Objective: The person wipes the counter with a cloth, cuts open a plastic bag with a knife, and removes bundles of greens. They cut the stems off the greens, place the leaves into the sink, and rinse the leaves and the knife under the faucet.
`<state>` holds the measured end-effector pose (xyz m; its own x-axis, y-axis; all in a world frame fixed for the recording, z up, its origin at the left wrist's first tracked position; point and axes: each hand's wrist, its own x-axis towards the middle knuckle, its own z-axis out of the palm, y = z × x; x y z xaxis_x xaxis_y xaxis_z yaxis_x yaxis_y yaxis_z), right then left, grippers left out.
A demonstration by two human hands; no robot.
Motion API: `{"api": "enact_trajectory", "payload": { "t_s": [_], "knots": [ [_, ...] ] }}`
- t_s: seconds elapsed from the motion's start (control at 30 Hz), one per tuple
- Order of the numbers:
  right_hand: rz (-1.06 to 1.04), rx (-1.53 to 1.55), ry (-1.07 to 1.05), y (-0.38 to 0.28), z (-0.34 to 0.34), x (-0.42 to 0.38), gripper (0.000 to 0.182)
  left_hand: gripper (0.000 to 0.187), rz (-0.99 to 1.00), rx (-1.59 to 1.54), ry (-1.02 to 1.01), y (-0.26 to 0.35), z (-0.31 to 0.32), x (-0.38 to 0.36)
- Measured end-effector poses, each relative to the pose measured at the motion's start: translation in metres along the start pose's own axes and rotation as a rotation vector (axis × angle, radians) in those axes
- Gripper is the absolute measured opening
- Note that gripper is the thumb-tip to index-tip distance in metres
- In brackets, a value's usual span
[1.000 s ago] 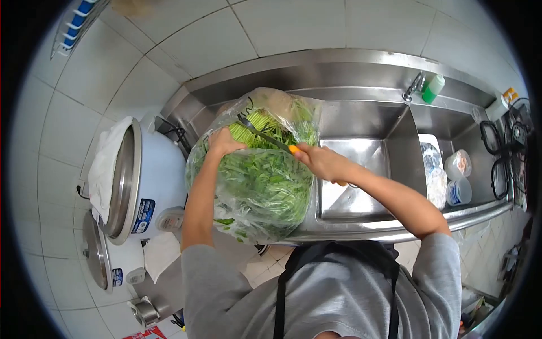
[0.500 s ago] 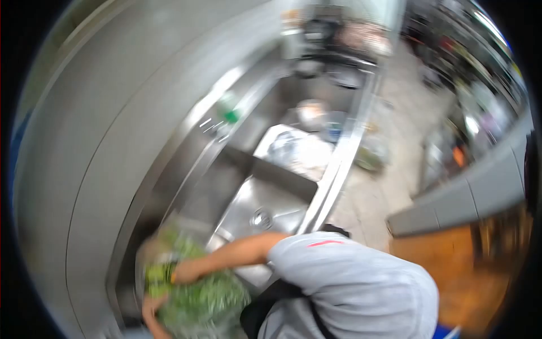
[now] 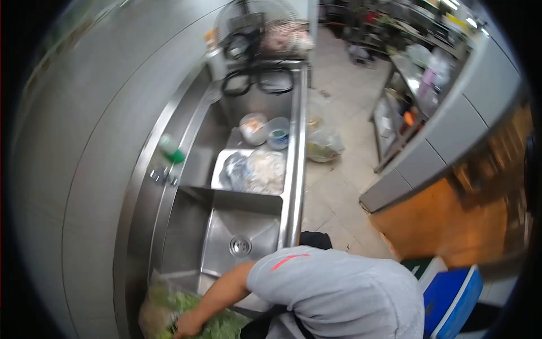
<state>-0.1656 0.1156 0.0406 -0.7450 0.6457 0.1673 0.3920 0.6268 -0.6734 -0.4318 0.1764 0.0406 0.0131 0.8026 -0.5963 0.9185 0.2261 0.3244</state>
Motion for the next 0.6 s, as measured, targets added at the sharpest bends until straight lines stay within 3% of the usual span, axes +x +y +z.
{"api": "enact_trajectory", "payload": {
  "t_s": [0.07, 0.17, 0.2, 0.23, 0.27, 0.3, 0.33, 0.37, 0.43, 0.6],
  "knots": [
    [-0.001, 0.050, 0.096, 0.010, 0.017, 0.005, 0.029, 0.037, 0.015, -0.084, -0.040, -0.040, 0.003, -0.006],
    [0.049, 0.102, 0.048, -0.001, -0.003, -0.020, 0.036, 0.037, 0.110, -0.211, -0.127, -0.076, 0.013, -0.011],
    [-0.025, 0.087, 0.107, 0.014, 0.019, -0.012, 0.039, 0.036, 0.119, -0.205, -0.052, -0.026, 0.015, -0.044],
    [0.009, -0.007, -0.013, -0.004, -0.014, -0.024, 0.042, 0.040, 0.090, -0.220, 0.010, -0.010, 0.013, -0.055],
    [0.033, 0.019, -0.024, 0.004, -0.006, -0.021, 0.048, 0.034, 0.058, -0.133, 0.070, -0.016, 0.018, -0.052],
    [0.058, -0.060, -0.147, 0.004, -0.010, -0.019, 0.052, 0.037, 0.028, -0.194, 0.067, -0.016, 0.019, -0.053],
    [0.061, -0.143, -0.178, 0.002, -0.012, -0.014, 0.055, 0.044, -0.112, -0.064, 0.143, 0.014, 0.013, -0.073],
    [0.026, -0.134, -0.177, 0.004, -0.014, -0.012, 0.053, 0.046, -0.053, -0.123, 0.277, 0.009, 0.018, -0.073],
    [0.114, -0.164, -0.234, -0.013, -0.034, -0.015, 0.048, 0.049, -0.218, -0.041, 0.235, 0.016, 0.013, -0.074],
    [0.050, -0.291, -0.186, -0.016, -0.045, -0.036, 0.047, 0.055, -0.198, -0.010, 0.279, 0.007, 0.020, -0.070]
  ]
}}
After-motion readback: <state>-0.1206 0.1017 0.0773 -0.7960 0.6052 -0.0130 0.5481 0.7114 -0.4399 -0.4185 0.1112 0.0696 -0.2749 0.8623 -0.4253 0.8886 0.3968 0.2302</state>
